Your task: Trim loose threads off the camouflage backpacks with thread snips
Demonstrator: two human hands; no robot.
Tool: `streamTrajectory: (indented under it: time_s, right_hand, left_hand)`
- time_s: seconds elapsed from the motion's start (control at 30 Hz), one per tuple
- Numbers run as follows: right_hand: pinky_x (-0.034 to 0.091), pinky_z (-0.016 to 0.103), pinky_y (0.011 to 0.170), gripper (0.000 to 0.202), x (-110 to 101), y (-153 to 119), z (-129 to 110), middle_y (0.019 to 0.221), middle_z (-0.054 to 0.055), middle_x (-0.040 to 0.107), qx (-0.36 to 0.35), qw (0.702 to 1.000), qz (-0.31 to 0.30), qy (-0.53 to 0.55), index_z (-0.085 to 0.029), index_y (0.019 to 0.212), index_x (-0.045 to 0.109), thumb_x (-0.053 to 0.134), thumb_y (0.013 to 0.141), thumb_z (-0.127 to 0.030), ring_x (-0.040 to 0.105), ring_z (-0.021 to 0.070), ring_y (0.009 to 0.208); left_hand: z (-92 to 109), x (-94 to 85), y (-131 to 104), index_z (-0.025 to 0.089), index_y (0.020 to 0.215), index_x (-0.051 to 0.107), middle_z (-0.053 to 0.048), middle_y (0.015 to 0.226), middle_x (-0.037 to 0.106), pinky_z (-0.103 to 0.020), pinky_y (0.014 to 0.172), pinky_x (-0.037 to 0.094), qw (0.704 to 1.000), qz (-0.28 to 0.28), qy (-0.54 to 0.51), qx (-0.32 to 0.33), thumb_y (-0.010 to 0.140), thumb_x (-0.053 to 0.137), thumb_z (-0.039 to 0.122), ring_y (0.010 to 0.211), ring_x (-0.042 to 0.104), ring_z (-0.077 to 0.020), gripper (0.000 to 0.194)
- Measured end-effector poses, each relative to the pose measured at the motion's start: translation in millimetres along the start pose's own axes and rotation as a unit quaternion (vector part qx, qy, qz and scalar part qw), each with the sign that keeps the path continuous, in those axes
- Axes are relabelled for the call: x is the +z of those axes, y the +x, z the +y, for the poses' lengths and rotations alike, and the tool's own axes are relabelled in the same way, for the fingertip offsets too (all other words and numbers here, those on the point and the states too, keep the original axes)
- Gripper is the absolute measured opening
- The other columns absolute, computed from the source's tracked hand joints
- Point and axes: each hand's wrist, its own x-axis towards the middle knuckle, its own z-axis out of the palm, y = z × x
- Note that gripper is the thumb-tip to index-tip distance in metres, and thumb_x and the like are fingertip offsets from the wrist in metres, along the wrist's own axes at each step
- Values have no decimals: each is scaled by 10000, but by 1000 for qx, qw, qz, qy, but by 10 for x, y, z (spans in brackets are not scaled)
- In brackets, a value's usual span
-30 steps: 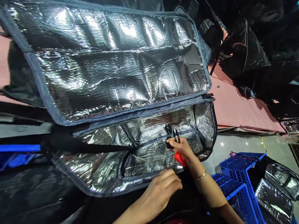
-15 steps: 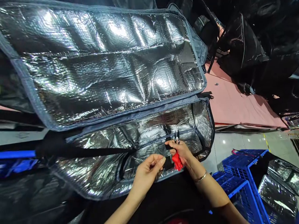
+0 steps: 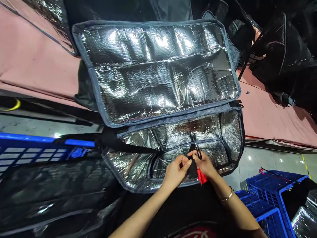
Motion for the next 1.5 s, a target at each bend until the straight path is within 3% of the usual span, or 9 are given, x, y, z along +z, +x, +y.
streamTrajectory:
  time_s: [0.3, 0.5, 0.7, 0.8, 0.97, 1.1, 1.23, 1.37, 1.5]
  right_hand:
    - [337, 220, 526, 281, 68, -83, -109, 563, -46, 474, -30, 995, 70, -63, -186, 910, 608, 463, 868, -423, 432, 108, 494]
    - [299, 222, 499, 330, -43, -59, -576, 541, -47, 408, -133, 987, 80, -45, -175, 843, 626, 453, 885, -453, 382, 104, 493]
    - [336, 233, 546, 336, -80, 125, -1176, 605, -15, 500, -208, 972, 111, 0, -166, 791, 623, 485, 862, -464, 440, 119, 560]
    - [356, 241, 596, 352, -81, 235, -1371, 679, 12, 564, -223, 962, 159, -12, -157, 721, 615, 518, 829, -478, 478, 140, 650]
    - [284, 228, 489, 432, -99, 303, -1304, 508, -44, 391, -178, 959, 212, 56, -165, 574, 500, 597, 734, -555, 339, 94, 504]
    - [163, 201, 395, 473, -91, 165, -1092, 494, -97, 271, -154, 949, 150, 229, -209, 628, 363, 649, 679, -583, 199, 54, 422]
    - [147, 190, 378, 517, -74, 23, -983, 483, -106, 241, -152, 937, 141, 282, -219, 611, 308, 681, 663, -574, 181, 43, 404]
    - [167, 189, 368, 531, -82, -20, -1010, 473, -105, 243, -150, 943, 156, 251, -220, 608, 320, 654, 649, -631, 193, 49, 394]
    - [387, 225, 521, 345, -120, -159, -1074, 621, -26, 503, -194, 962, 181, 69, -201, 750, 486, 544, 801, -537, 464, 113, 548]
  left_hand:
    - [-42, -233, -24, 197, 742, 583, 16, 635, 581, -265, 588, 403, 1000, 21, 1, 15, 744, 530, 446, 579, 517, -151, 255]
    - [614, -620, 150, 144, 795, 640, -28, 694, 634, -255, 603, 444, 968, 107, -218, 65, 695, 627, 552, 592, 532, -132, 420]
    - [1121, -680, 314, 63, 765, 670, -64, 638, 632, -242, 500, 385, 931, 79, -355, 24, 595, 705, 578, 510, 476, -105, 543]
    - [1059, -614, 314, 90, 737, 687, -55, 639, 642, -259, 534, 416, 929, 111, -347, 64, 564, 742, 533, 533, 491, -120, 479]
    - [818, -452, 178, 145, 584, 674, -64, 587, 635, -297, 603, 471, 953, 128, -251, 110, 598, 671, 622, 671, 596, -219, 478]
    - [803, -317, 3, 161, 554, 674, -70, 604, 651, -290, 705, 483, 954, 118, -259, 98, 593, 662, 642, 789, 615, -245, 483]
    - [910, -246, -84, 146, 557, 694, -78, 614, 658, -276, 724, 475, 948, 50, -310, 42, 555, 702, 627, 720, 583, -202, 481]
    - [928, -216, -28, 129, 598, 715, -76, 621, 659, -269, 617, 445, 961, 50, -271, 34, 508, 741, 605, 588, 505, -149, 485]
    - [908, -242, 27, 132, 589, 714, -66, 595, 645, -264, 630, 442, 956, 81, -274, 70, 513, 740, 603, 640, 539, -170, 478]
